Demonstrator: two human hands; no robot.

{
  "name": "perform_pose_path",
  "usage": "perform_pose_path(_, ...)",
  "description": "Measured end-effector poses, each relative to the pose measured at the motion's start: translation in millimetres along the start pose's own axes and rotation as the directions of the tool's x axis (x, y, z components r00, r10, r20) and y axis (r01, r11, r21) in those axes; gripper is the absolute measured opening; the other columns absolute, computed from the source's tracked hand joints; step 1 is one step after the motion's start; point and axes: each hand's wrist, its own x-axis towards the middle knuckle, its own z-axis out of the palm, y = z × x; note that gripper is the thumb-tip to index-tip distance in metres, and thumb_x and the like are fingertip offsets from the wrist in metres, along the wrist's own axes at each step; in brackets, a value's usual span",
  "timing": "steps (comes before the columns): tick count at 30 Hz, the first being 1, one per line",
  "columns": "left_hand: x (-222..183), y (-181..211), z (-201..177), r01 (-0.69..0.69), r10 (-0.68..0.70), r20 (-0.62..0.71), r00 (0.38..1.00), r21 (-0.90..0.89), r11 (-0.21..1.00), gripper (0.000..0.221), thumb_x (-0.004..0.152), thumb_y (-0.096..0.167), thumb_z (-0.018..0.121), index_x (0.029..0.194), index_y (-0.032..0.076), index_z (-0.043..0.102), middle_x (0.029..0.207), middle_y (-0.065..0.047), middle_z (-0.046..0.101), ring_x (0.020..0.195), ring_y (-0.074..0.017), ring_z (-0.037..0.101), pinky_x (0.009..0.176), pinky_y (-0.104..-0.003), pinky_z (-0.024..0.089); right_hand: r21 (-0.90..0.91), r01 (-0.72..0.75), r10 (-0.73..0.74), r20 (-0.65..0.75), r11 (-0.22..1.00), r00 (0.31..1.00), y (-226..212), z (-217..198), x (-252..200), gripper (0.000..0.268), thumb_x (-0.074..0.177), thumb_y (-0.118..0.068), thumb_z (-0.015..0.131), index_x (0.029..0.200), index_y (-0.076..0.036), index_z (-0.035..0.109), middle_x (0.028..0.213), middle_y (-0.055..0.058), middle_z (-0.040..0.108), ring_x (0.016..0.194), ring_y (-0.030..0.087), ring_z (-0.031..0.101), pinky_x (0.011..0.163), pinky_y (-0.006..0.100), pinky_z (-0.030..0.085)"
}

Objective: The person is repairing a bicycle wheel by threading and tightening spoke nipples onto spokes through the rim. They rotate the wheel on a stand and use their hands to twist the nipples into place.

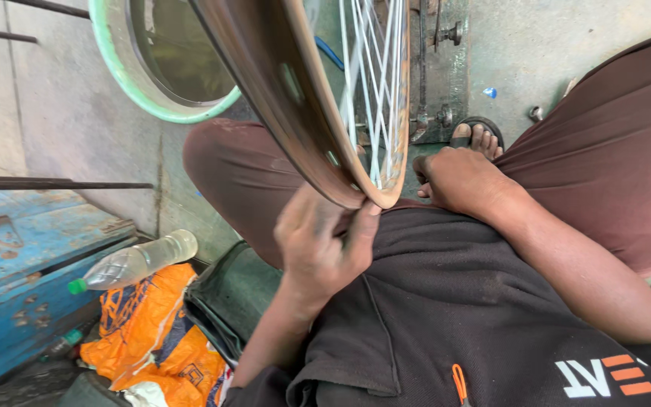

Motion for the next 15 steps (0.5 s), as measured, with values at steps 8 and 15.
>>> perform_pose_path(8,-12.8,-58.3,30.5,-0.037,-0.044,0.223,0.974,0.347,0.937,0.026,0.088,0.009,0.075,0.114,0.006,0.072,0.104,-0.015,0.071,0.093,-0.0382,0.069,0.083,-0.048,0.054,-0.099,0.006,-0.003,0.033,0.995,0.999,-4.3,-1.7,0.2,0.027,0.088,-0.026,0.074,0.109,-0.01,0.072,0.094,0.021,0.073,0.095,0.039,0.072,0.083,0.049,0.058)
perform_pose_path(15,5.7,-53.6,-5.3,-0.066,0.02,0.176,0.984,0.256,0.964,0.025,0.084,0.009,0.077,0.107,0.003,0.071,0.103,-0.015,0.072,0.093,-0.0382,0.068,0.083,-0.046,0.054,-0.107,0.008,-0.003,0.05,0.994,0.999,-3.3,-0.2,2.1,0.031,0.087,-0.027,0.074,0.112,-0.009,0.071,0.094,0.019,0.075,0.094,0.034,0.074,0.083,0.046,0.059)
